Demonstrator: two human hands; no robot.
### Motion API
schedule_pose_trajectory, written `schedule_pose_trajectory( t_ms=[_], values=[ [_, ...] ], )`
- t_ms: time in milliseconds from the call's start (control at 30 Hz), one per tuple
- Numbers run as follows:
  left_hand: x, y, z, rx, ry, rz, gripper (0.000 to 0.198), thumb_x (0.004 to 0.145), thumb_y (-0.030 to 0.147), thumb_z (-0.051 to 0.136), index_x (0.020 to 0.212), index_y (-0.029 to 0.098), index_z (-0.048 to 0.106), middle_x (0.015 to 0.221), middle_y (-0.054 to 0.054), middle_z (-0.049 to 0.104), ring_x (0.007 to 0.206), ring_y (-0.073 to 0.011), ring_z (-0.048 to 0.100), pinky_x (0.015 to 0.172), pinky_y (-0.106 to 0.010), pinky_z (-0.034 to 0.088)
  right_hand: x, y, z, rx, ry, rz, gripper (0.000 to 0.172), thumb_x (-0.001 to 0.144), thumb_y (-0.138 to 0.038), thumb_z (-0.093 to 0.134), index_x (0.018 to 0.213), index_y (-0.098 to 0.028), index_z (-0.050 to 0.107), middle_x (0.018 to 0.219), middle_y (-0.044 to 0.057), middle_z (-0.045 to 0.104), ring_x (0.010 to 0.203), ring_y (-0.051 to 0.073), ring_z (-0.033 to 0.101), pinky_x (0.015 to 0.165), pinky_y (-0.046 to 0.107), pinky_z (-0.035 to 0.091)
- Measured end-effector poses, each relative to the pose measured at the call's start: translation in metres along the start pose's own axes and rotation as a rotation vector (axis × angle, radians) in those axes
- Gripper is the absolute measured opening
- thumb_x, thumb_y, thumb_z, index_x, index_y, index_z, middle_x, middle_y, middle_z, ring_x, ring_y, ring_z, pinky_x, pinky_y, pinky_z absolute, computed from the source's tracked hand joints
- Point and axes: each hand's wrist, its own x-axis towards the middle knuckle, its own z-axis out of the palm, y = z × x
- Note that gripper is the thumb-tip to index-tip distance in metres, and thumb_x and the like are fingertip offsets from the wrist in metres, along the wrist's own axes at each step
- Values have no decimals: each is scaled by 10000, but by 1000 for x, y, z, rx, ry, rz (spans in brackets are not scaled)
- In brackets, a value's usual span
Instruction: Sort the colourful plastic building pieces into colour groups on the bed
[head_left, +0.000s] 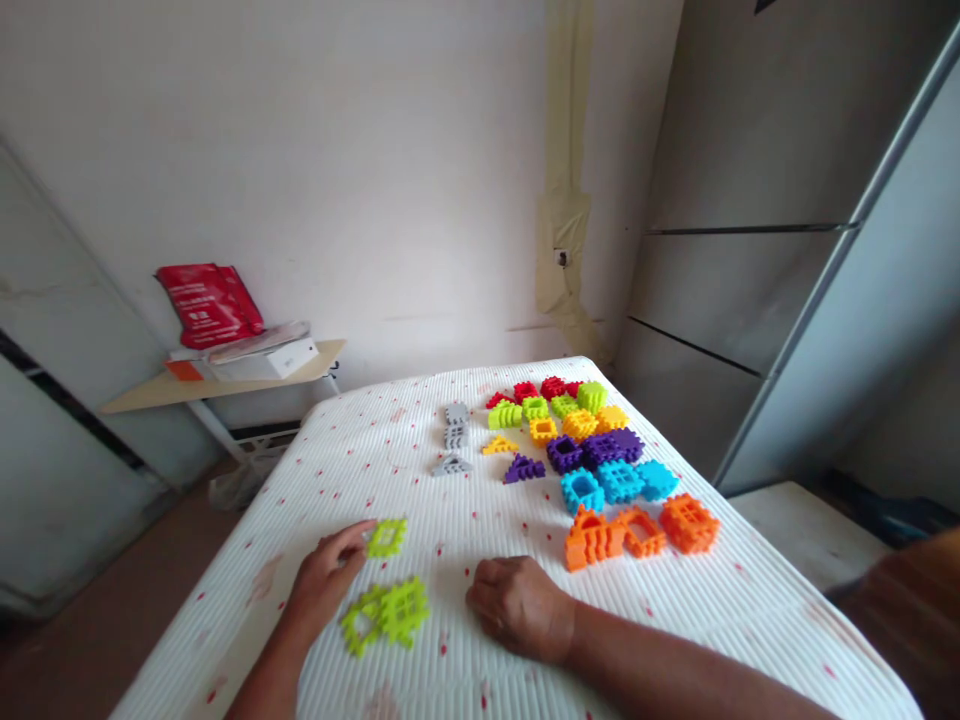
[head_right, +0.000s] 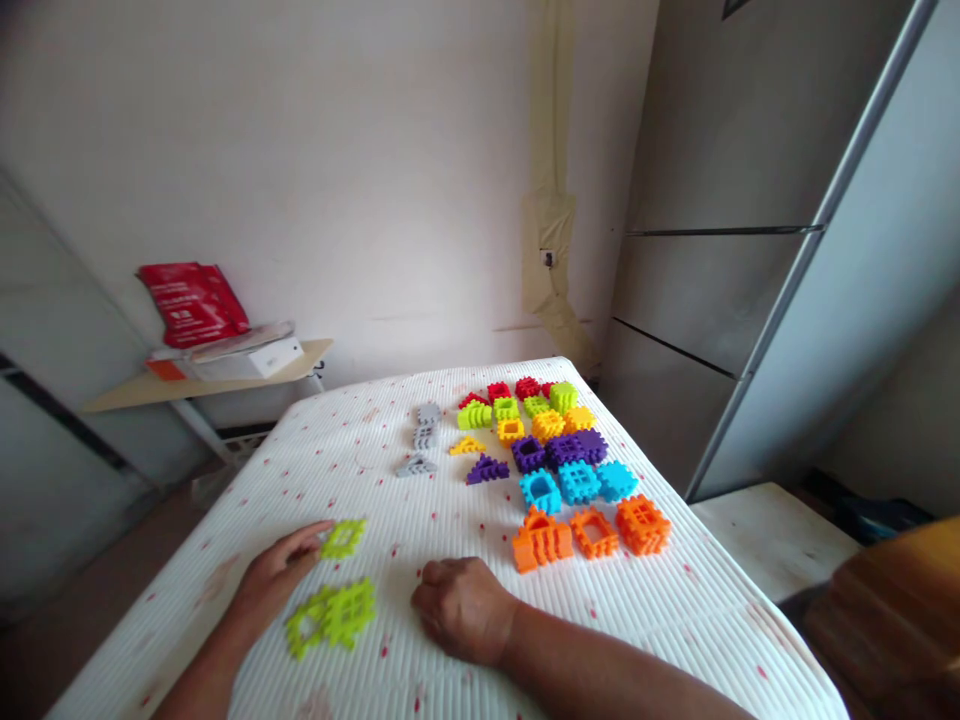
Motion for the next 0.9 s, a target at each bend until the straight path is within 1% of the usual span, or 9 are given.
schedule_pose_trajectory(
  t_ms=[67, 133, 267, 367, 433, 533, 600, 800, 900],
  values=[
    [-6, 11, 1, -134, -21, -16, 448, 612, 399, 564, 986, 173, 661, 700, -21, 656, 717, -207, 612, 752, -343, 476, 0, -1, -2, 20, -6, 7, 182, 856, -177, 430, 698, -173, 520, 721, 10, 556, 594, 106, 468, 544, 236, 337],
    [-11, 19, 2, -236, -77, -3, 469, 638, 385, 555, 1025, 133, 640, 664, -28, 646, 708, -201, 615, 767, -342, 471, 0, -2, -3, 43, -15, 9, 209, 873, -159, 407, 699, -170, 522, 715, 13, 550, 599, 107, 465, 553, 232, 337],
    [-14, 20, 2, -229, -57, -16, 454, 649, 365, 543, 1015, 114, 640, 696, -50, 658, 734, -199, 621, 792, -345, 469, 0, -1, -4, 72, -23, 3, 227, 886, -137, 386, 706, -168, 522, 717, 19, 545, 621, 113, 472, 572, 233, 338],
    [-15, 16, 0, -186, -14, -10, 437, 644, 342, 550, 1011, 126, 647, 794, -69, 665, 796, -207, 612, 818, -364, 462, 0, -1, -4, 85, -22, -2, 210, 883, -138, 397, 720, -167, 525, 730, 21, 549, 631, 115, 479, 577, 234, 337],
    [-14, 15, 0, -149, 1, 11, 430, 620, 309, 575, 1010, 149, 657, 916, -81, 661, 885, -221, 593, 864, -383, 443, 0, -1, -4, 93, -17, 2, 202, 878, -134, 404, 721, -167, 527, 732, 21, 551, 634, 115, 483, 577, 233, 338],
    [-12, 15, 2, -106, -27, 70, 469, 538, 242, 643, 1004, 202, 676, 1092, -71, 625, 1055, -248, 531, 982, -404, 368, 0, 0, -4, 95, -14, 7, 202, 867, -124, 406, 713, -166, 530, 726, 22, 549, 631, 115, 485, 574, 233, 341],
    [-11, 15, 4, -90, -52, 97, 501, 502, 204, 667, 1003, 227, 681, 1148, -59, 606, 1124, -256, 494, 1033, -405, 316, 0, -1, -4, 88, -16, 8, 210, 870, -129, 401, 709, -166, 530, 723, 24, 548, 630, 115, 484, 576, 233, 343],
    [-12, 13, 8, -61, -31, 60, 559, 562, 198, 617, 1121, 201, 611, 1059, -76, 631, 980, -236, 554, 928, -414, 408, -1, -1, -2, 89, -23, 14, 213, 873, -150, 398, 713, -166, 538, 728, 27, 553, 634, 118, 488, 587, 232, 368],
    [-15, 22, 10, -36, -6, 79, 600, 587, 217, 611, 1184, 189, 553, 1050, -77, 619, 964, -221, 550, 911, -395, 413, -1, 0, -2, 153, -2, 43, 193, 858, -138, 413, 731, -166, 555, 729, 27, 563, 654, 124, 517, 603, 231, 403]
  ],
)
